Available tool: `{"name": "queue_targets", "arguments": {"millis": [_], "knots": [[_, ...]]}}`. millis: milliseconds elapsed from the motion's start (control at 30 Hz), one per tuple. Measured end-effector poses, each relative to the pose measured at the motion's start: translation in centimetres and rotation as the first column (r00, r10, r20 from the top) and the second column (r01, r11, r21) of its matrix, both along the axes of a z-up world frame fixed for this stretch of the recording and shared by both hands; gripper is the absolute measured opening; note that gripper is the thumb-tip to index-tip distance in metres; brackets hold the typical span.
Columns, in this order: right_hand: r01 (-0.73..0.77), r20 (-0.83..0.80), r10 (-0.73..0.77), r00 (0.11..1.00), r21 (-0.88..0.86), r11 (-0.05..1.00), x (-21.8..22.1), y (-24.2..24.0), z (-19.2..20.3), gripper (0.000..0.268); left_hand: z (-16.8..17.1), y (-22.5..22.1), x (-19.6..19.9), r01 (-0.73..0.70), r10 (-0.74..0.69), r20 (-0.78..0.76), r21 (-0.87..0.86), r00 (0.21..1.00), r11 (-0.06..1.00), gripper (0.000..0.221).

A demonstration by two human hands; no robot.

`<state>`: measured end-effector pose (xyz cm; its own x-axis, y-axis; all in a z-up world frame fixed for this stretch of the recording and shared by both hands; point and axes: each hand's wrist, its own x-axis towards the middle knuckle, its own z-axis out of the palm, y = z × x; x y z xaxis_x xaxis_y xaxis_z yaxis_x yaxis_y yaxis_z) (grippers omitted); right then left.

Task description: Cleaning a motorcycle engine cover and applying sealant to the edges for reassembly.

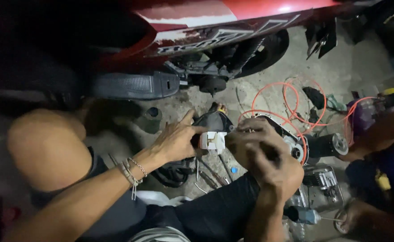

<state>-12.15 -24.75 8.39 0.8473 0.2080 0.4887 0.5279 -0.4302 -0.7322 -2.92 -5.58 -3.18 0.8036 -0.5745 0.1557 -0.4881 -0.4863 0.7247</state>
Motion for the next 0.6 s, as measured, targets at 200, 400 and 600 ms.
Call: {"name": "queue_targets", "arguments": {"millis": [200,400,600], "knots": [[0.047,0.141,0.032,0.99,-0.522,0.851,2.6,-0.4,-4.1,0.027,0.1,-0.1,0.0,0.027,-0.021,0.082,-0.067,0.996,0.997,0.043],[0.07,0.154,0.016,0.988,-0.538,0.84,2.4,-0.6,-4.5,0.024,0.2,-0.3,0.1,-0.002,0.011,0.093,-0.098,0.996,0.995,0.039],[-0.008,0.049,0.034,0.998,-0.452,0.892,2.9,-2.3,-5.3,0.013,-0.9,-0.3,0.5,0.023,-0.01,0.171,-0.076,0.985,0.997,0.027]]}}
